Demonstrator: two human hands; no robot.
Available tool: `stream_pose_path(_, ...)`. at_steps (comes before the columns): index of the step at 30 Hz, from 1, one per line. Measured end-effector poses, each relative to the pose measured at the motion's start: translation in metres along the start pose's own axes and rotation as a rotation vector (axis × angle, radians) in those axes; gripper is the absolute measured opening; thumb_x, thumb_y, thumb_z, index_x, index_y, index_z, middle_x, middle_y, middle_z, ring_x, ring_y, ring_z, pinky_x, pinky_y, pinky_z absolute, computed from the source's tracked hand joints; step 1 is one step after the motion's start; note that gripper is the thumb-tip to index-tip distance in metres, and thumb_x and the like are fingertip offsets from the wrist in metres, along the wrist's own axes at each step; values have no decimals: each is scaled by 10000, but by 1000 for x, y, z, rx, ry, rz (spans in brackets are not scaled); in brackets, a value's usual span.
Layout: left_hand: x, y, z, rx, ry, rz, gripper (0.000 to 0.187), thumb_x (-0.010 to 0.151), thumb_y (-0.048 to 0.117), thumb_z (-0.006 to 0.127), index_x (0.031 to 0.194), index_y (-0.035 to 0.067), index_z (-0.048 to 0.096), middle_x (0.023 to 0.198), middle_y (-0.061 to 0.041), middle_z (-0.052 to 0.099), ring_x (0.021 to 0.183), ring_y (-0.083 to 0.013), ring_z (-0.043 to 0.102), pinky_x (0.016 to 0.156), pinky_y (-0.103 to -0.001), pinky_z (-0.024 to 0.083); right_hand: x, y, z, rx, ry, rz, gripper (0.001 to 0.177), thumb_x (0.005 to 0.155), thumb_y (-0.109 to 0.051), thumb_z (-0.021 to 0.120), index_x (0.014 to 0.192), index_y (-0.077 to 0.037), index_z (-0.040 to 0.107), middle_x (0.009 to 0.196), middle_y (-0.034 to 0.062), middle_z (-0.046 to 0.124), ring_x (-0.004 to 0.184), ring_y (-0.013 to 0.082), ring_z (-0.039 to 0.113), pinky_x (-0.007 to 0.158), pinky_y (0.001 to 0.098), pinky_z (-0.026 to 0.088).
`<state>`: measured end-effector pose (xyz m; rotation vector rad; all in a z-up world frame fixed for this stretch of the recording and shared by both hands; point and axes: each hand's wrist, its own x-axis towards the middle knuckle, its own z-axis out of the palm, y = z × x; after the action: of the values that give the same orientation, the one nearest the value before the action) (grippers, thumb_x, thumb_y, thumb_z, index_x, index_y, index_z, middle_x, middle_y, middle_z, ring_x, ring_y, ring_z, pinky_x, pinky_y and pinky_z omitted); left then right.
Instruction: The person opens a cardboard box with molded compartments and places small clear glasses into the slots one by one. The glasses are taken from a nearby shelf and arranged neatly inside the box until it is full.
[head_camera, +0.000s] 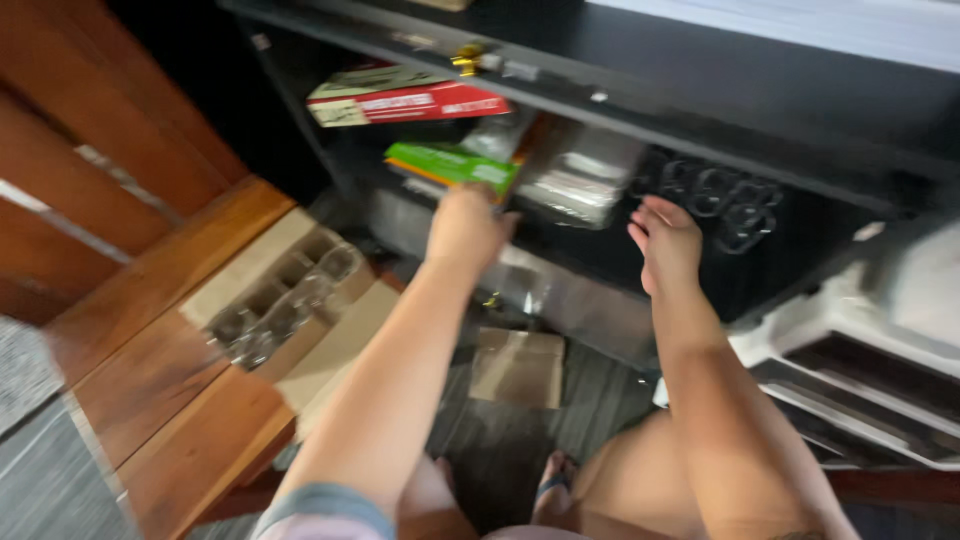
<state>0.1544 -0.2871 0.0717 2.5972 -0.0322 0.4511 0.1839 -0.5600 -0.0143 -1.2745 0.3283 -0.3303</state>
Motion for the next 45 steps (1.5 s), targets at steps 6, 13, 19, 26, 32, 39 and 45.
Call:
stream_pose_path(6, 5, 120, 118, -424, -144, 33, 182, 838, 255, 706, 956, 134, 774, 898, -133, 733, 940, -391, 747, 801, -501, 610, 21, 5, -62, -58, 387, -236, 409, 930, -1, 677, 1332, -32, 607, 1278, 180, 589, 1262, 297, 570, 1037, 491, 561)
stream_pose_path(13, -5, 202, 171, -679, -227, -90, 141, 838, 159, 656, 900, 214, 769, 872, -48, 762, 926, -269, 750, 821, -406, 620, 36, 5, -81, -214, 525, -307, 641, 931, -40, 735, 1500, -94, 445, 1456, 170, 525, 1415, 267, 463, 1168, 422, 411)
stream_pose_path(19, 0, 228, 182, -680, -453, -189, 345, 883, 173, 732, 1212, 84, 676, 1098, -124, 764, 1134, -276, 711, 977, -437, 596, 44, 8, -91, -404, 619, -210, 684, 918, -98, 750, 1533, -179, 461, 1497, 116, 545, 1430, 233, 467, 1175, 348, 401)
stream_pose_path(26, 5, 243, 200, -759, -696, -177, 541, 887, 308, 733, 1348, 51, 616, 1274, -153, 716, 1305, -314, 614, 1112, -483, 498, 41, -3, -74, -379, 572, -294, 659, 904, -71, 780, 1498, -150, 506, 1430, 145, 589, 1370, 256, 520, 1125, 356, 455)
stream_pose_path(32, -6, 244, 175, -729, -655, -164, 398, 922, 269, 698, 1250, 45, 675, 1174, -143, 744, 1206, -344, 679, 1013, -468, 559, 37, -8, -73, -361, 515, -360, 638, 891, -47, 806, 1468, -125, 544, 1373, 170, 627, 1318, 275, 566, 1083, 362, 501)
stream_pose_path(39, -30, 209, 141, -817, -483, -246, 618, 877, 330, 730, 1436, 117, 573, 1331, -114, 671, 1299, -308, 617, 1068, -457, 542, -9, -2, -47, -344, 387, -426, 617, 878, -24, 832, 1438, -101, 583, 1315, 194, 665, 1266, 293, 612, 1040, 367, 548)
stream_pose_path(45, -66, 149, 79, -869, -213, -328, 645, 892, 282, 713, 1485, 98, 538, 1367, -143, 574, 1328, -391, 565, 1108, -493, 505, -73, -1, 0, -316, 151, -462, 435, 1014, 29, 657, 1437, -8, 566, 1302, 282, 652, 1261, 365, 611, 1017, 441, 563)
